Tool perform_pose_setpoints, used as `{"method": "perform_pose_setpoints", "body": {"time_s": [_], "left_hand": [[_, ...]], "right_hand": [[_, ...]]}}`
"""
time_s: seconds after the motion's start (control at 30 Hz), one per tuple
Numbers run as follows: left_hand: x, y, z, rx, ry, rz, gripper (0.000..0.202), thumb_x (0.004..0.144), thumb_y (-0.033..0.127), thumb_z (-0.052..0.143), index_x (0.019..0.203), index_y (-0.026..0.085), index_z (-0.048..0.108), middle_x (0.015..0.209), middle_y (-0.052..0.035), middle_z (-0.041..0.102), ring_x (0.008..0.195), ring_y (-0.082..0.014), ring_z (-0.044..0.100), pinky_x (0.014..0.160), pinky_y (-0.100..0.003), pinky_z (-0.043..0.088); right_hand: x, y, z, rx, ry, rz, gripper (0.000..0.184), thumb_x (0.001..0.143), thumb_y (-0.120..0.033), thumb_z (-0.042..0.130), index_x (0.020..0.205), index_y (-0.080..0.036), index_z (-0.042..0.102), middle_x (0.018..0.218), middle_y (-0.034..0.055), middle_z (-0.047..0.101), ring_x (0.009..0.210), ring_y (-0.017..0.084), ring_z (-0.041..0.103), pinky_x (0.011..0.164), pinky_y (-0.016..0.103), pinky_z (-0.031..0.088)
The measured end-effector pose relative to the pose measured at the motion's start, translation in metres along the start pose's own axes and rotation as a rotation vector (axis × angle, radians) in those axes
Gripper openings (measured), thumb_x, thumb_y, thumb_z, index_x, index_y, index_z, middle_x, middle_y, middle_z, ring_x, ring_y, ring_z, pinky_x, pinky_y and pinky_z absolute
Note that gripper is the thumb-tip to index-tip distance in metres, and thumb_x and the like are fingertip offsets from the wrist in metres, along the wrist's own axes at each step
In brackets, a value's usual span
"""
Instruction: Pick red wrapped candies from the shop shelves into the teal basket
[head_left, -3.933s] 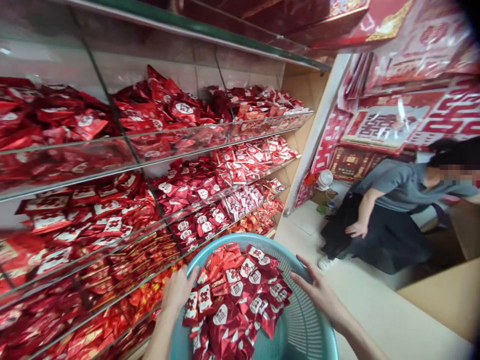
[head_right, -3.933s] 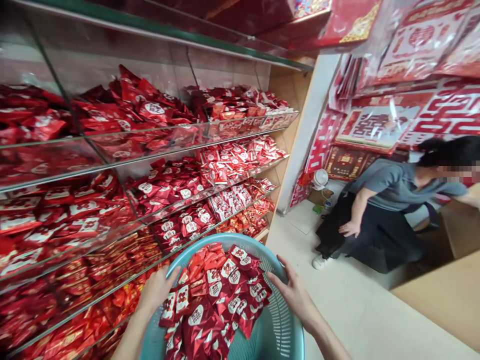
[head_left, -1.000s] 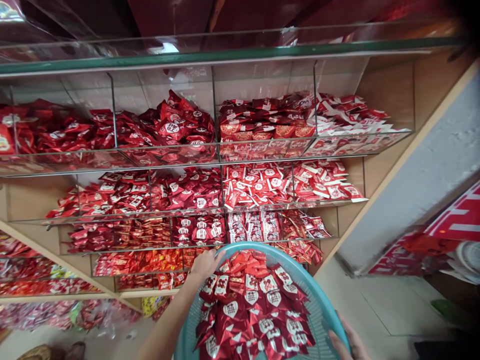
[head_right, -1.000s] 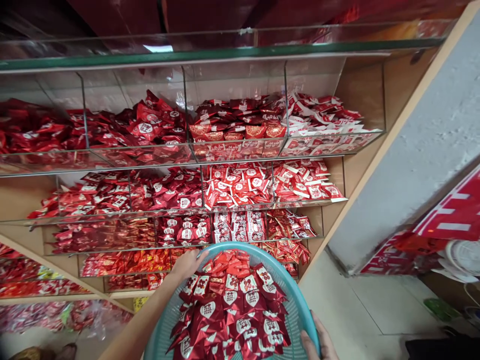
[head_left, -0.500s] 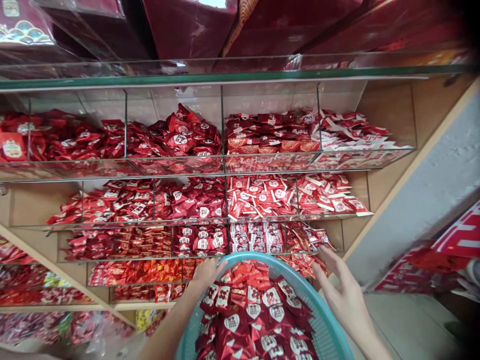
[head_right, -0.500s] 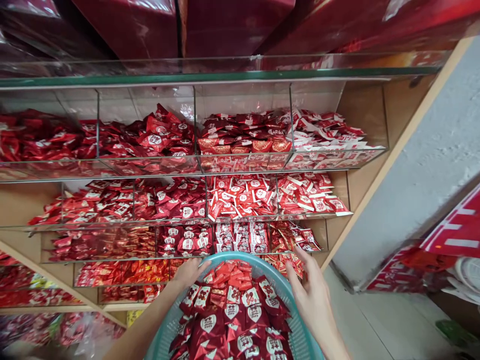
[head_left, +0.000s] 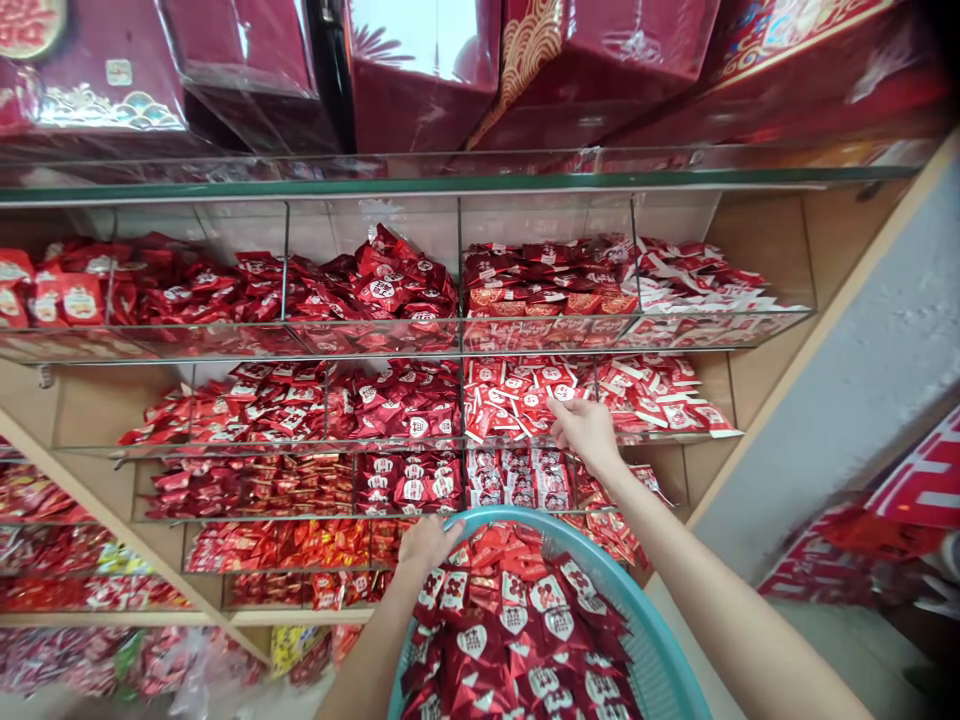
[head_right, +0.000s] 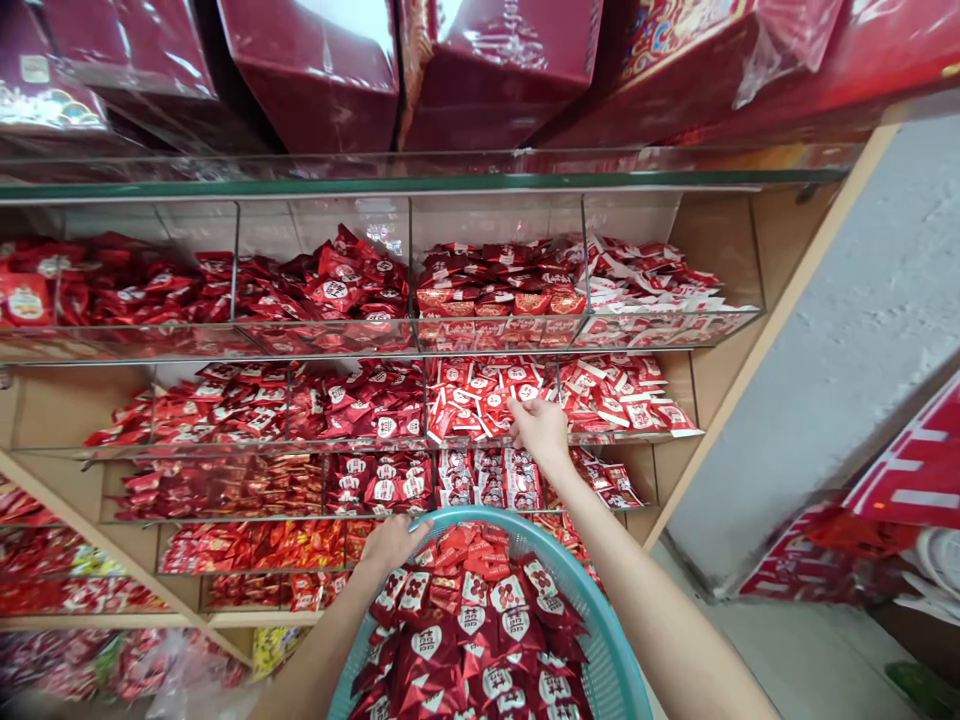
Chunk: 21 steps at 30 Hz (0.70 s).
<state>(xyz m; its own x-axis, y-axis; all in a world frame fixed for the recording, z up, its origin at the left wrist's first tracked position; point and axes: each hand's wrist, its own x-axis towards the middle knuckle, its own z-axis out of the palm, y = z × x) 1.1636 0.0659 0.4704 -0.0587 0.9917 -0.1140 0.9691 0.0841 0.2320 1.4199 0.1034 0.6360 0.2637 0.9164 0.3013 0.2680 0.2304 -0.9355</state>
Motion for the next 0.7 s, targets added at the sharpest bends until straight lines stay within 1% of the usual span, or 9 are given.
{"method": "perform_pose_setpoints", "body": {"time_s": [0.07, 0.13, 0.23, 0.37, 0.5, 0.7], "left_hand": [[-0.0012, -0.0004, 0.0005, 0.022, 0.016, 0.006, 0.07, 0.077, 0.067, 0.02, 0.092, 0.013, 0.063, 0.093, -0.0172, 0.066, 0.09, -0.0294, 0.061, 0.076, -0.038, 0.046], [-0.0021, -0.0004, -0.0002, 0.042, 0.016, 0.016, 0.069, 0.078, 0.067, 0.021, 0.092, 0.014, 0.063, 0.093, -0.0166, 0.066, 0.09, -0.0292, 0.061, 0.075, -0.038, 0.047], [-0.0034, 0.0, -0.0026, 0.059, 0.003, 0.037, 0.069, 0.078, 0.066, 0.02, 0.092, 0.014, 0.062, 0.092, -0.0155, 0.066, 0.089, -0.029, 0.062, 0.074, -0.037, 0.047], [-0.0054, 0.0011, -0.005, 0.084, 0.005, 0.053, 0.069, 0.08, 0.064, 0.017, 0.091, 0.013, 0.062, 0.09, -0.0167, 0.066, 0.088, -0.0295, 0.062, 0.073, -0.038, 0.047], [-0.0056, 0.0019, -0.0047, 0.089, 0.01, 0.062, 0.068, 0.081, 0.063, 0.018, 0.093, 0.013, 0.062, 0.092, -0.0171, 0.066, 0.089, -0.0288, 0.062, 0.074, -0.038, 0.047], [-0.0048, 0.0029, -0.0045, 0.102, 0.008, 0.065, 0.068, 0.08, 0.064, 0.019, 0.092, 0.012, 0.062, 0.09, -0.017, 0.066, 0.087, -0.0286, 0.062, 0.073, -0.037, 0.047]], "right_hand": [[0.0, 0.0001, 0.0033, 0.087, 0.007, 0.032, 0.033, 0.067, -0.046, 0.06, 0.055, -0.015, 0.055, 0.041, -0.0005, 0.056, 0.028, 0.01, 0.047, 0.03, 0.02, 0.03], [-0.001, -0.0004, 0.0044, 0.141, 0.014, 0.042, 0.028, 0.068, -0.042, 0.06, 0.058, -0.015, 0.054, 0.042, -0.0014, 0.056, 0.028, 0.009, 0.045, 0.029, 0.019, 0.028], [-0.0031, -0.0014, 0.0025, 0.2, 0.011, 0.035, 0.024, 0.069, -0.038, 0.058, 0.064, -0.015, 0.054, 0.046, -0.0022, 0.057, 0.031, 0.007, 0.045, 0.03, 0.017, 0.028], [-0.0058, -0.002, -0.0016, 0.267, -0.002, 0.012, 0.022, 0.07, -0.037, 0.058, 0.072, -0.015, 0.056, 0.05, -0.0032, 0.057, 0.033, 0.006, 0.046, 0.032, 0.015, 0.03], [-0.0072, -0.003, -0.0028, 0.33, -0.014, 0.007, 0.025, 0.068, -0.039, 0.061, 0.067, -0.015, 0.055, 0.049, -0.0023, 0.057, 0.033, 0.005, 0.045, 0.032, 0.014, 0.029], [-0.0082, -0.0054, -0.0046, 0.365, -0.013, 0.057, 0.024, 0.068, -0.038, 0.061, 0.063, -0.015, 0.053, 0.049, -0.0032, 0.056, 0.034, 0.004, 0.044, 0.032, 0.014, 0.029]]}}
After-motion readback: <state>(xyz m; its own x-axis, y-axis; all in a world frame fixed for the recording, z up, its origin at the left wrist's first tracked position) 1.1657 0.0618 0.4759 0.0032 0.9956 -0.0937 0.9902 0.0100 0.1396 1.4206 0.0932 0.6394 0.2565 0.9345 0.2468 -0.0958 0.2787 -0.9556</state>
